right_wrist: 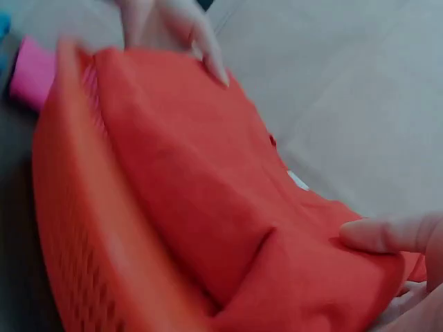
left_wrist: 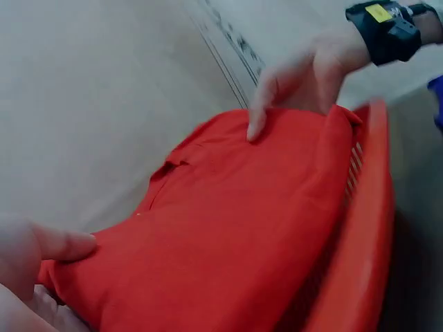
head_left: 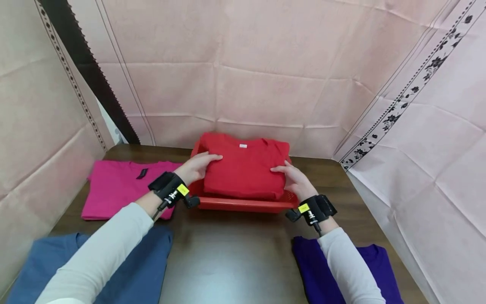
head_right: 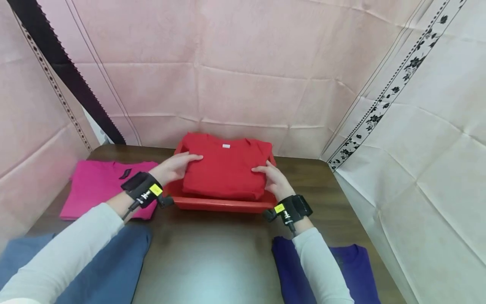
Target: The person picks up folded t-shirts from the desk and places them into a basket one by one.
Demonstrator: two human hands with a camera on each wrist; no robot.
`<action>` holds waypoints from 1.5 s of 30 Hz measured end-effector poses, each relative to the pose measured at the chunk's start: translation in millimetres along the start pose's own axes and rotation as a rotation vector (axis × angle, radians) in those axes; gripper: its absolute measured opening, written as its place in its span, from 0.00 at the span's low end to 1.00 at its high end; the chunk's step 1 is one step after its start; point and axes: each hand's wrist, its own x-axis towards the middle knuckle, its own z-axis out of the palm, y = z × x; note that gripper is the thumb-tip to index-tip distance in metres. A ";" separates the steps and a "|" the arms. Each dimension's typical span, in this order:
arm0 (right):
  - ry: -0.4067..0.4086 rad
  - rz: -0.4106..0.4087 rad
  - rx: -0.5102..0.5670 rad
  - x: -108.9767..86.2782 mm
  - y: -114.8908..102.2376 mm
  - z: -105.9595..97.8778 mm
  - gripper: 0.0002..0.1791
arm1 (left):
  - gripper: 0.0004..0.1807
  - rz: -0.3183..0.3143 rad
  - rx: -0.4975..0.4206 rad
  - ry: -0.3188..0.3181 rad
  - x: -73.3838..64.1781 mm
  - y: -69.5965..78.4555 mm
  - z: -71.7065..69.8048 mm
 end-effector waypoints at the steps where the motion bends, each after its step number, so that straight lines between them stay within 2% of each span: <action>1: 0.018 0.006 -0.011 5.1 4.9 -2.2 0.46 | 0.37 -0.014 0.004 0.016 5.6 -7.0 -0.1; 4: 0.072 0.006 -0.066 12.9 18.3 -6.4 0.44 | 0.32 -0.055 0.058 0.039 17.2 -24.5 0.6; 7: 0.124 0.000 -0.147 13.0 27.1 -8.2 0.46 | 0.27 -0.076 0.156 0.050 23.5 -35.1 3.0; 9: 0.143 -0.030 -0.229 11.4 30.2 -8.7 0.47 | 0.29 -0.065 0.284 0.050 24.8 -39.0 3.5; 11: 0.175 -0.088 -0.354 9.0 32.0 -9.1 0.49 | 0.32 -0.032 0.444 0.049 23.4 -41.6 3.7; 13: 0.198 -0.191 -0.559 6.6 34.0 -8.9 0.48 | 0.29 0.043 0.706 0.061 18.7 -43.2 5.9; 15: 0.218 -0.317 -0.859 3.5 36.6 -8.4 0.45 | 0.25 0.203 1.061 0.103 11.5 -45.3 10.6; 17: 0.213 -0.445 -1.186 -0.3 39.2 -7.7 0.41 | 0.24 0.387 1.376 0.211 4.0 -47.2 17.7; 18: 0.182 -0.496 -1.330 -2.2 40.4 -7.5 0.38 | 0.24 0.466 1.502 0.269 0.6 -48.0 21.6; 19: 0.131 -0.535 -1.454 -3.8 41.3 -7.5 0.36 | 0.24 0.529 1.585 0.301 -2.2 -48.8 25.2; 20: 0.059 -0.542 -1.541 -5.3 42.0 -7.5 0.34 | 0.26 0.571 1.645 0.298 -4.3 -49.5 28.5; 21: -0.019 -0.513 -1.597 -6.9 42.6 -7.5 0.32 | 0.28 0.565 1.681 0.257 -6.0 -49.9 31.1; 22: -0.099 -0.453 -1.640 -7.9 43.2 -7.8 0.31 | 0.29 0.523 1.717 0.189 -6.5 -50.3 33.3; 24: -0.221 -0.297 -1.666 -8.9 44.0 -8.2 0.29 | 0.27 0.387 1.796 -0.002 -6.1 -51.2 35.3; 26: -0.263 -0.157 -1.677 -9.5 45.2 -8.6 0.29 | 0.25 0.256 1.836 -0.164 -4.7 -52.4 36.0; 27: -0.256 -0.113 -1.685 -9.8 45.6 -9.0 0.29 | 0.23 0.202 1.830 -0.195 -3.6 -53.4 36.4; 28: -0.248 -0.092 -1.675 -10.4 45.6 -9.3 0.29 | 0.22 0.173 1.827 -0.210 -2.7 -54.0 37.3; 30: -0.222 -0.091 -1.663 -11.2 44.2 -10.9 0.29 | 0.21 0.160 1.792 -0.193 -1.3 -53.5 39.0; 32: -0.210 -0.140 -1.645 -9.5 40.9 -15.9 0.29 | 0.21 0.170 1.769 -0.179 3.5 -51.3 39.8; 33: -0.204 -0.191 -1.617 -7.9 38.7 -19.0 0.27 | 0.21 0.182 1.757 -0.173 6.3 -49.2 40.1; 34: -0.186 -0.244 -1.583 -6.7 36.6 -22.8 0.26 | 0.21 0.208 1.760 -0.169 9.5 -46.9 39.9; 36: -0.119 -0.396 -1.532 -4.9 33.7 -31.1 0.23 | 0.22 0.282 1.728 -0.114 15.5 -43.3 39.1; 37: -0.075 -0.488 -1.495 -6.0 32.8 -35.4 0.22 | 0.20 0.344 1.697 -0.056 17.3 -42.4 39.9; 39: 0.047 -0.678 -1.430 -16.4 30.2 -41.9 0.19 | 0.15 0.516 1.603 0.095 14.4 -40.8 45.7; 42: 0.224 -0.892 -1.347 -50.2 26.3 -53.1 0.15 | 0.09 0.759 1.448 0.311 -5.3 -41.1 64.9; 44: 0.319 -0.991 -1.320 -78.8 26.9 -65.9 0.13 | 0.07 0.873 1.352 0.371 -25.2 -45.5 82.2; 45: 0.366 -1.014 -1.323 -93.4 29.4 -74.7 0.12 | 0.07 0.909 1.306 0.364 -35.8 -50.1 90.9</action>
